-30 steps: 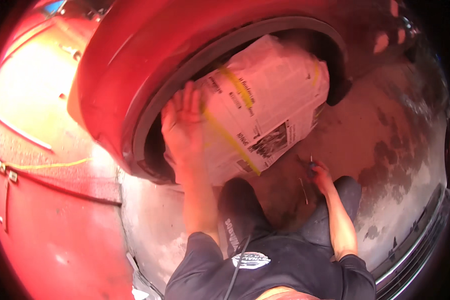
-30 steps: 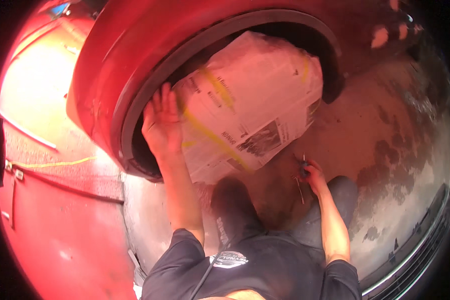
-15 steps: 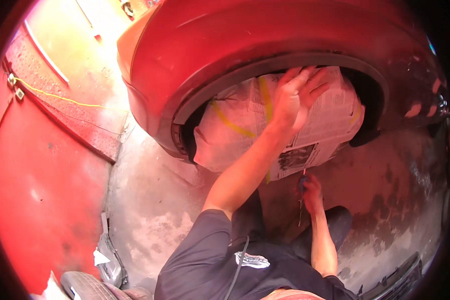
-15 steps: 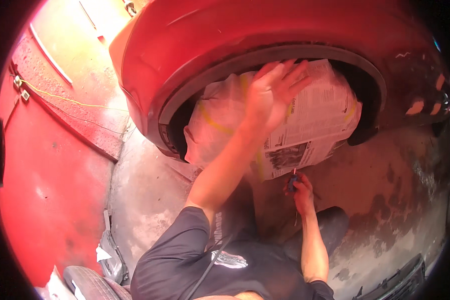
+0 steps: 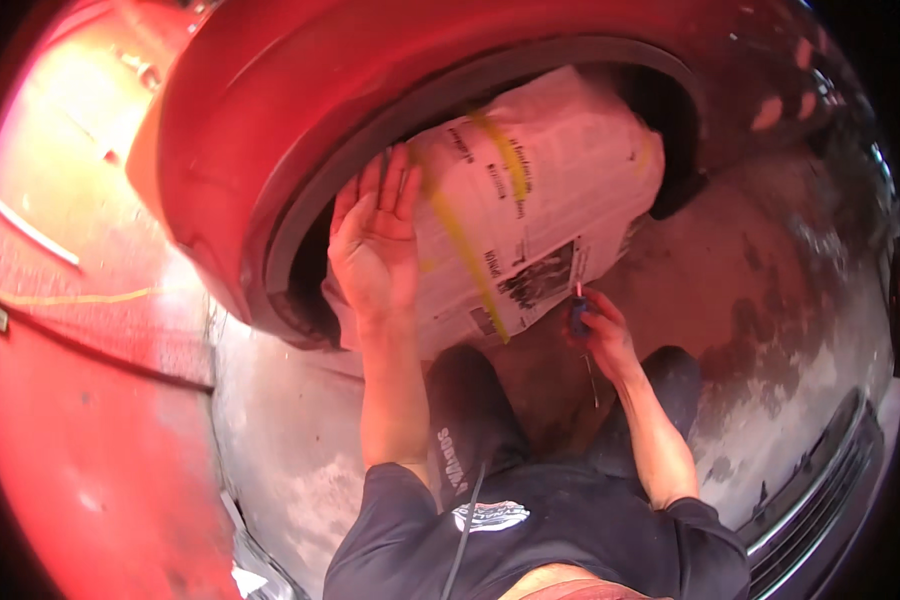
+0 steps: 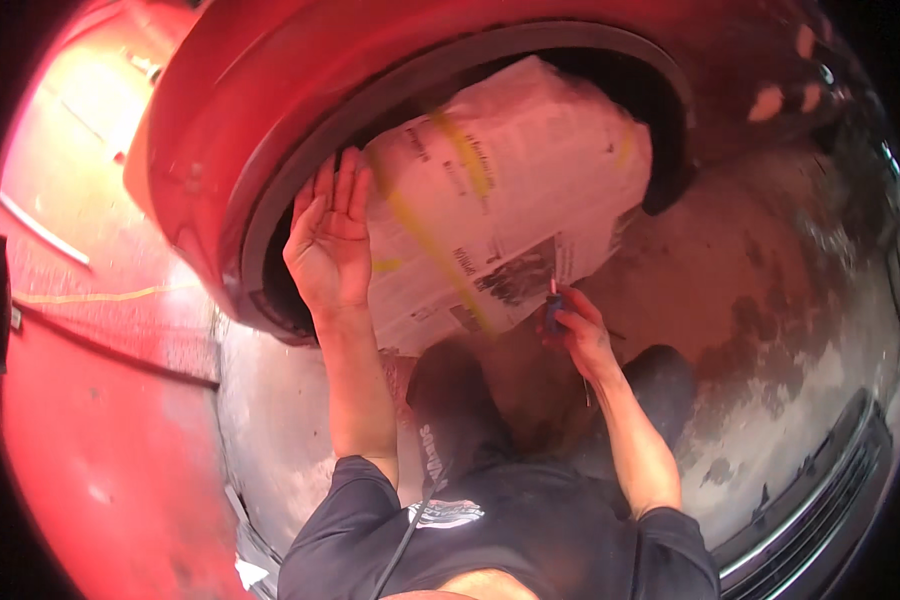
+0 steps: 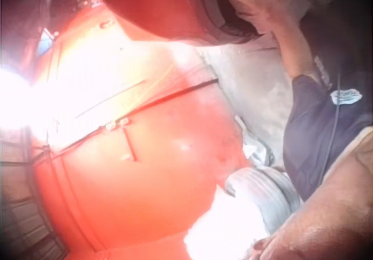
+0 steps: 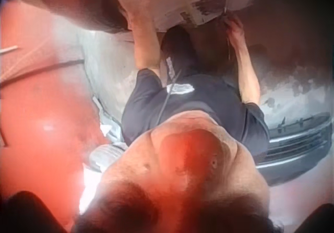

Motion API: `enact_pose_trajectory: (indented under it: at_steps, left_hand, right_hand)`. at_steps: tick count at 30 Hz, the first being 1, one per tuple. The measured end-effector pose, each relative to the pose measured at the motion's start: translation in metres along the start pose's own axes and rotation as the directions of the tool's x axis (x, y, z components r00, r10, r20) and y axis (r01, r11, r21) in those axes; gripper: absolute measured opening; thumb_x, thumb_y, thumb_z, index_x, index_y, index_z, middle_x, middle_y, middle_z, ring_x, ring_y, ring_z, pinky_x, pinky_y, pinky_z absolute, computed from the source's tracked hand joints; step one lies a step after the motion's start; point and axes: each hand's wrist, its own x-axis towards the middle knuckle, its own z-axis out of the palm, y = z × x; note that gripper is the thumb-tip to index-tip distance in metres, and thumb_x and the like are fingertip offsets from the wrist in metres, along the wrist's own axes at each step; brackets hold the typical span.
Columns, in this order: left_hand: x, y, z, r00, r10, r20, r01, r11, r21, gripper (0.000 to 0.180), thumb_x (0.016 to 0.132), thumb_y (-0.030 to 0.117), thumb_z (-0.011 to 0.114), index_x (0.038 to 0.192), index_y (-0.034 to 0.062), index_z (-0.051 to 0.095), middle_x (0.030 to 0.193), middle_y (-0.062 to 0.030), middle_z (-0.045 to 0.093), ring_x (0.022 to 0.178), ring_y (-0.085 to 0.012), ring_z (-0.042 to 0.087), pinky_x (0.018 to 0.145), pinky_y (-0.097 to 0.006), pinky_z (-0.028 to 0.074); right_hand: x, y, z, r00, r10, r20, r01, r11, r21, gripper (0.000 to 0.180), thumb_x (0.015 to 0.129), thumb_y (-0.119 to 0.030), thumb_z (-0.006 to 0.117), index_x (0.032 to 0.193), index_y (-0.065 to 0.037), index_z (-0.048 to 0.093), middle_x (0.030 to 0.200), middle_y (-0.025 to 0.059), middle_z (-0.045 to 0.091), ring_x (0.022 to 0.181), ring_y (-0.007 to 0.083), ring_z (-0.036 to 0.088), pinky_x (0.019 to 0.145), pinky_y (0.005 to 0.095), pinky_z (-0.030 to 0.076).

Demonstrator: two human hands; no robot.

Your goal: The person kneels beside a red car and uses a screwdriver to remove a trim piece from the wheel well. After removing the trim, the person places it on the floor and continues to work on the wheel well area.

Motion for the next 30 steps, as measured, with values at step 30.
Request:
enact_pose_trajectory:
  at_steps: [30]
  left_hand:
    - [0.114, -0.204, 0.102, 0.885, -0.408, 0.223, 0.409, 0.912, 0.044, 0.027, 0.093, -0.006, 0.048, 0.119, -0.0055, 0.054, 0.113, -0.0207, 0.062, 0.101, -0.0354, 0.065, 0.087, -0.045, 0.059]
  right_hand:
    - [0.045, -0.144, 0.027, 0.777, -0.630, -0.003, 0.588, 0.727, -0.353, 0.037, 0.094, -0.017, 0.057, 0.125, 0.001, 0.057, 0.093, 0.0057, 0.064, 0.077, 0.0120, 0.060, 0.066, 0.0261, 0.049]
